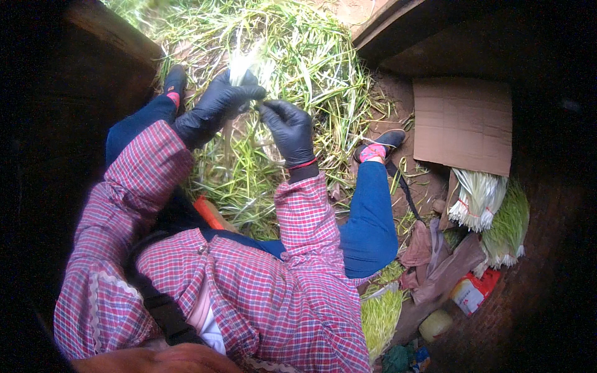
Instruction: The person sits inside a wooden structure and trims the ends of long green vegetables by hand. They repeatedly pick up stalks, snap off the tips, and place the trimmed pieces aside, accumulating a pile of vegetable scraps.
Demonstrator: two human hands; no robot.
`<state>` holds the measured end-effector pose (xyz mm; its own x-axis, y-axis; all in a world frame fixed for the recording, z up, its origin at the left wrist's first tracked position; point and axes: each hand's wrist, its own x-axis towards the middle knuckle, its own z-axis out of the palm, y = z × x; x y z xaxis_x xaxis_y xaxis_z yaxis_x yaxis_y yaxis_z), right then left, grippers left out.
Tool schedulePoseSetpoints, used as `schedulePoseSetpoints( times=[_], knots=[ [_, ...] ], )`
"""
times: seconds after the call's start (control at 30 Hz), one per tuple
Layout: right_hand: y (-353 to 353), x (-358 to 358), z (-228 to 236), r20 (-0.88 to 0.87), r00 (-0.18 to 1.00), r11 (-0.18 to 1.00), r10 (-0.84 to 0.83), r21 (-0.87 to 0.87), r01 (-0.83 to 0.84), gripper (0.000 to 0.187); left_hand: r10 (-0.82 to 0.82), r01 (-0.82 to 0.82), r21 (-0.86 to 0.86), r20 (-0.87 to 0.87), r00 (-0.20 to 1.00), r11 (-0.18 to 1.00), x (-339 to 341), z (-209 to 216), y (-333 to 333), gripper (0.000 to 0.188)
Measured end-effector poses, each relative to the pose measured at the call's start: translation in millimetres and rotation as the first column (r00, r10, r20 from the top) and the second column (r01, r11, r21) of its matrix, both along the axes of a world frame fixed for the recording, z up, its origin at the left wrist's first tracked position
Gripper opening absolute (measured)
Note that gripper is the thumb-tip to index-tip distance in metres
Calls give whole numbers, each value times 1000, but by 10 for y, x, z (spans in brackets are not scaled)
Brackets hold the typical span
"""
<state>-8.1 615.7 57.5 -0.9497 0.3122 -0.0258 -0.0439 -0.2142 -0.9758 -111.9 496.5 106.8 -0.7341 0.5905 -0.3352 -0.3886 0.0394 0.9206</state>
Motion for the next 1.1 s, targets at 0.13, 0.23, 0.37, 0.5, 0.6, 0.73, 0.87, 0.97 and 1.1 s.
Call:
schedulePoseSetpoints(
  times=[0.13,0.23,0.37,0.5,0.6,0.73,0.87,0.97,1.1],
  knots=[
    [233,171,-28,68,966,967,-251,-34,254,12,6,-4,-129,14,1000,992,-90,-44,-103,22],
    [631,301,-16,-47,878,841,-477,-312,441,11,22,-36,-219,-67,998,975,-228,-70,-217,20],
    [578,111,12,-120,896,904,-427,-58,423,10,-43,40,-91,-35,998,995,-217,-135,-243,27],
    [-52,-349,-71,-114,983,987,-146,-83,137,24,-161,161,-9,-9,987,987,-14,-249,-144,32],
    [-202,-354,-73,-42,996,956,80,-279,-89,41,-66,67,-143,15,998,987,-105,-270,-168,32],
    [-6,40,-30,106,892,884,438,-231,-407,40,-11,11,-30,-2,1000,999,-530,-149,-369,34],
    [423,368,-291,163,909,891,384,-321,-320,27,140,-142,75,35,990,987,-759,32,-540,27],
    [834,638,-796,281,942,925,187,-372,-72,19,274,-272,93,-11,962,958,-927,206,-660,31],
    [1136,829,-1357,640,767,975,-33,189,-116,29,268,-265,52,-54,962,963,-1018,293,-764,33]
  ],
)
